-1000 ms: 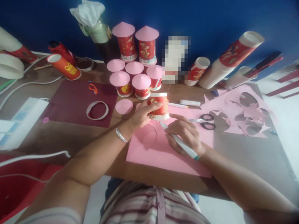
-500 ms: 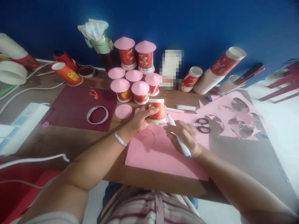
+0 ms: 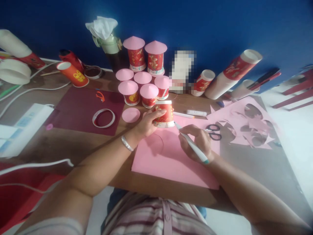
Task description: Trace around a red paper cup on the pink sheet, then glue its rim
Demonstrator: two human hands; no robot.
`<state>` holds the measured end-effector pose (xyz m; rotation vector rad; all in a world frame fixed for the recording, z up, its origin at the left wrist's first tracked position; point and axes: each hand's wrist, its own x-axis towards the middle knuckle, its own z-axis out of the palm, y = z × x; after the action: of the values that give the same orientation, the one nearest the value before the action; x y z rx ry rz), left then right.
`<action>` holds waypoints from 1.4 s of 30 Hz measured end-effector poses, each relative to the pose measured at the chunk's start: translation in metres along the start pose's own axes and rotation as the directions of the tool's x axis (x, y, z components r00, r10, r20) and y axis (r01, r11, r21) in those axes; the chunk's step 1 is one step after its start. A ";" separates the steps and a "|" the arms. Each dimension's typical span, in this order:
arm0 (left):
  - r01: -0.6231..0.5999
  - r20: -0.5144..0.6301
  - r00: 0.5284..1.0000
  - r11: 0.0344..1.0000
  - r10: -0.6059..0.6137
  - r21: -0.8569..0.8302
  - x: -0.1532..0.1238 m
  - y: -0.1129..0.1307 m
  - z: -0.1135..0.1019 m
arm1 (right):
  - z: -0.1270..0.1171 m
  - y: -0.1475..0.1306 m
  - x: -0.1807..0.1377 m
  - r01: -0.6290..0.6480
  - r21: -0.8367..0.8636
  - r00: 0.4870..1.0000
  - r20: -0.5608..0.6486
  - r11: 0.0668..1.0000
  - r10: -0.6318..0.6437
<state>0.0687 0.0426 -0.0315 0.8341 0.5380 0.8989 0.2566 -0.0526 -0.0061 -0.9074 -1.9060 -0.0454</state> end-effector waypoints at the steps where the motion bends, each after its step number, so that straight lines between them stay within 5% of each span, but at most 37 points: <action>1: 0.007 0.001 1.000 1.000 -0.007 -0.010 0.000 0.001 0.001 | 0.000 0.000 0.000 -0.002 0.007 1.000 0.003 1.000 0.002; 42: -0.013 -0.009 1.000 0.999 0.013 0.042 0.001 -0.001 0.010 | 0.000 -0.003 0.002 0.055 0.000 0.995 0.079 0.998 -0.055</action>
<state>0.0766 0.0395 -0.0268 0.8725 0.5617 0.9062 0.2542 -0.0530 -0.0037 -0.8700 -2.0044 -0.0454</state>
